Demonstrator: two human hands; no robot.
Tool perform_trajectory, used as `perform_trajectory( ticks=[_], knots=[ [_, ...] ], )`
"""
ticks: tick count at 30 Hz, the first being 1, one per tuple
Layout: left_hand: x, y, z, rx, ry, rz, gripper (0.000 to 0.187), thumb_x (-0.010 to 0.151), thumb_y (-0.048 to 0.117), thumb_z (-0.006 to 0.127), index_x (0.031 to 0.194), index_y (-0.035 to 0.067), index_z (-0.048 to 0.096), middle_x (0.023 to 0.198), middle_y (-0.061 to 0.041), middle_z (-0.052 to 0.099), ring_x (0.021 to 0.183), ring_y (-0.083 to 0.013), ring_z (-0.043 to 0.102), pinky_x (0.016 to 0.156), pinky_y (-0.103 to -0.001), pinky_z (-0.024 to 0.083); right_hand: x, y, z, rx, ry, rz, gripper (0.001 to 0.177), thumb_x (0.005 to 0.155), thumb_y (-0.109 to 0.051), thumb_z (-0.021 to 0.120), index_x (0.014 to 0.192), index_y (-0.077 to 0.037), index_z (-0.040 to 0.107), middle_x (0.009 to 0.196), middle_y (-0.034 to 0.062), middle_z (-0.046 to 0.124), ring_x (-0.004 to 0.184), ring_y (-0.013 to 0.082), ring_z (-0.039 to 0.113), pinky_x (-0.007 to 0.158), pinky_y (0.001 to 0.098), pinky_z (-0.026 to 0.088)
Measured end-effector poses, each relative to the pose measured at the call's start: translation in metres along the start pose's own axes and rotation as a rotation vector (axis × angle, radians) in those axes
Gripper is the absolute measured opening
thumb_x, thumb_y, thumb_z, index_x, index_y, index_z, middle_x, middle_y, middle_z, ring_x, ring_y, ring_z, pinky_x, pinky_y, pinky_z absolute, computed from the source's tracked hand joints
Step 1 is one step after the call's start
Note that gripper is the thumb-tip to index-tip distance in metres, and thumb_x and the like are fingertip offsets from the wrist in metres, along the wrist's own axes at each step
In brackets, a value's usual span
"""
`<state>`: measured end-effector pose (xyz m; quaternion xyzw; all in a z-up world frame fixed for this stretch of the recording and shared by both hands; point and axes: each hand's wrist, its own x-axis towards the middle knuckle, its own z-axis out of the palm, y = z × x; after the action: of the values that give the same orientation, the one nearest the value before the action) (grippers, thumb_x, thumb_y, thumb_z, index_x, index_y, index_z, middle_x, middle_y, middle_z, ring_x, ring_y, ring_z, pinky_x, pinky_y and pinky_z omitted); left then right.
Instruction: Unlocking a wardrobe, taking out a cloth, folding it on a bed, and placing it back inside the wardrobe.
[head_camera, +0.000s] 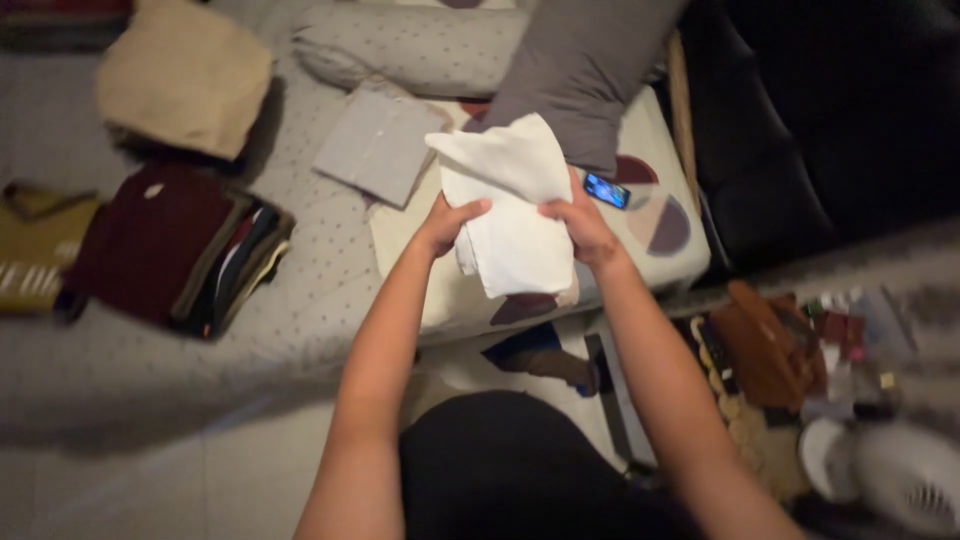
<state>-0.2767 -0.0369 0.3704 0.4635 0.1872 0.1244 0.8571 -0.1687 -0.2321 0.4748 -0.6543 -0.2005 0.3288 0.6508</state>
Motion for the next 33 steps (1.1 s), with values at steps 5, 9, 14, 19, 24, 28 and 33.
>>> perform_trajectory(
  ticks=[5, 9, 14, 19, 24, 28, 33],
  knots=[
    [-0.117, 0.040, -0.032, 0.123, 0.172, 0.188, 0.079, 0.077, 0.021, 0.094, 0.141, 0.004, 0.052, 0.134, -0.022, 0.064, 0.125, -0.0373, 0.061, 0.104, -0.056, 0.051, -0.012, 0.034, 0.062, 0.184, -0.240, 0.221, 0.060, 0.072, -0.009, 0.082, 0.129, -0.015, 0.063, 0.113, 0.0154, 0.071, 0.098, 0.0352, 0.071, 0.087, 0.0541, 0.057],
    [-0.219, 0.065, -0.067, 0.311, 0.265, 0.294, 0.067, 0.079, 0.014, 0.089, 0.138, 0.008, 0.058, 0.129, -0.016, 0.069, 0.119, -0.0288, 0.063, 0.101, -0.050, 0.052, -0.025, 0.079, 0.146, 0.451, -0.470, 0.437, 0.049, 0.083, -0.026, 0.082, 0.128, -0.012, 0.068, 0.119, 0.0216, 0.073, 0.105, 0.0424, 0.073, 0.097, 0.0629, 0.054],
    [-0.325, 0.078, -0.116, 0.408, 0.372, 0.358, 0.068, 0.077, 0.011, 0.088, 0.139, 0.008, 0.059, 0.131, -0.015, 0.068, 0.119, -0.0260, 0.061, 0.102, -0.051, 0.051, -0.066, 0.068, 0.242, 0.305, -0.635, 0.453, 0.057, 0.092, -0.052, 0.073, 0.131, -0.011, 0.066, 0.122, 0.0151, 0.072, 0.112, 0.0343, 0.071, 0.101, 0.0567, 0.055],
    [-0.405, 0.082, -0.132, 0.411, 0.508, 0.411, 0.075, 0.074, 0.006, 0.087, 0.143, 0.009, 0.057, 0.135, -0.016, 0.066, 0.123, -0.0282, 0.060, 0.104, -0.050, 0.050, -0.082, 0.056, 0.308, 0.128, -0.626, 0.308, 0.074, 0.089, -0.055, 0.078, 0.135, 0.000, 0.060, 0.119, 0.0226, 0.070, 0.108, 0.0379, 0.070, 0.096, 0.0592, 0.056],
    [-0.465, 0.080, -0.181, 0.367, 0.653, 0.588, 0.085, 0.080, -0.001, 0.074, 0.156, 0.003, 0.037, 0.153, -0.028, 0.046, 0.145, -0.0415, 0.041, 0.121, -0.056, 0.031, -0.110, 0.072, 0.381, 0.117, -0.505, 0.314, 0.068, 0.093, -0.053, 0.075, 0.133, -0.001, 0.059, 0.119, 0.0235, 0.071, 0.107, 0.0386, 0.071, 0.095, 0.0614, 0.055],
    [-0.498, 0.059, -0.237, 0.253, 0.759, 0.588, 0.071, 0.089, 0.002, 0.068, 0.154, -0.002, 0.039, 0.155, -0.030, 0.043, 0.147, -0.0396, 0.036, 0.125, -0.056, 0.025, -0.170, 0.066, 0.443, 0.163, -0.599, 0.436, 0.077, 0.090, -0.061, 0.070, 0.145, -0.009, 0.056, 0.143, 0.0184, 0.061, 0.130, 0.0394, 0.059, 0.109, 0.0565, 0.047],
    [-0.547, 0.021, -0.327, 0.114, 1.059, 0.123, 0.072, 0.095, 0.051, 0.064, 0.139, -0.006, 0.058, 0.150, -0.028, 0.050, 0.148, -0.0352, 0.039, 0.127, -0.048, 0.023, -0.206, 0.117, 0.496, 0.003, -0.659, 0.645, 0.087, 0.077, -0.052, 0.086, 0.149, -0.020, 0.050, 0.138, 0.0158, 0.060, 0.123, 0.0383, 0.063, 0.101, 0.0632, 0.050]
  ],
)
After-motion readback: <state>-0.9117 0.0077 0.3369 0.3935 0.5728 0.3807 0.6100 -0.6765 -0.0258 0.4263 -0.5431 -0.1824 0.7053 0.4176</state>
